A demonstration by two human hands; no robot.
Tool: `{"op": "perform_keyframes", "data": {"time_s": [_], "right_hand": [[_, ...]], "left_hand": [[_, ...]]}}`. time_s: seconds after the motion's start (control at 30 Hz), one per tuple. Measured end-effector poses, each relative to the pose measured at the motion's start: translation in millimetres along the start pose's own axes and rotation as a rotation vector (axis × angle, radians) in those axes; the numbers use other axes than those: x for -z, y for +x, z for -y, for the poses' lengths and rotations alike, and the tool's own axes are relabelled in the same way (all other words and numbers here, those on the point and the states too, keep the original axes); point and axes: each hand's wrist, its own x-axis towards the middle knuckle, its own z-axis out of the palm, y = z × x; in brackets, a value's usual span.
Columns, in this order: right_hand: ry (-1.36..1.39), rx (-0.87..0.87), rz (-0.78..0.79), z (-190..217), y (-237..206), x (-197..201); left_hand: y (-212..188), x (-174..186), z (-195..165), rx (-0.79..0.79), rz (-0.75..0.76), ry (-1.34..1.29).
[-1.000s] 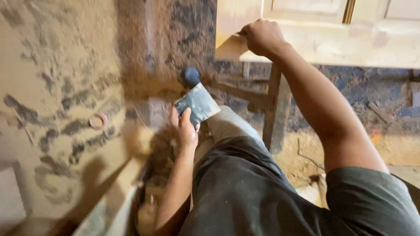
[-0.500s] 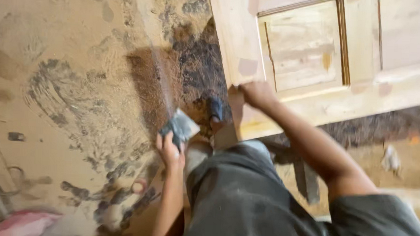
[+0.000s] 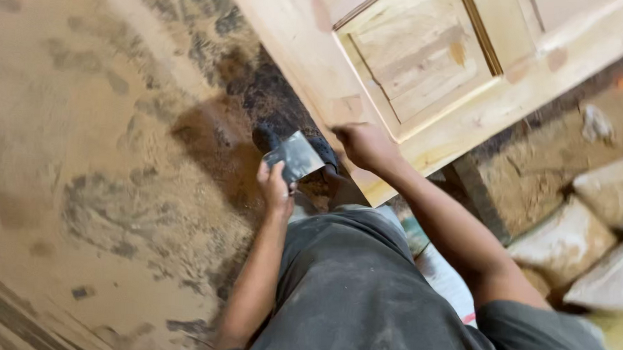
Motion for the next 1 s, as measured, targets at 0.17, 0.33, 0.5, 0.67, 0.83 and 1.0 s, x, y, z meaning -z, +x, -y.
{"op": "perform_keyframes", "data": {"time_s": [0.17,0.33,0.5,0.67,0.83,1.0], "right_hand": [[0.234,-0.001,-0.436,42.8,-18.4,-13.5],[0.139,0.090,-0.447,64.1,-22.2,-44.0],[0.115,-0.079,-0.350,82.4,-3.7,-24.3],[0.292,-0.123,-0.478,111.7,21.4,9.2],[0.233,0.199,-0.464,130.2,74.0,10.2],[0.080,0.319,-0.080,126.5,133.1,11.1]], "left_hand": [[43.8,-36.3,-19.1,0.164,0.211,-0.098],[79.6,-47.2,-85.3,0.251,0.245,-0.099],[102.7,-32.8,-164.6,-0.063,0.446,-0.101],[117.5,-28.6,-204.7,-0.376,0.708,0.354],[148.2,-43.7,-222.4,-0.539,0.668,0.715],[206.9,-72.5,-262.6,-0.153,0.118,0.275]]}}
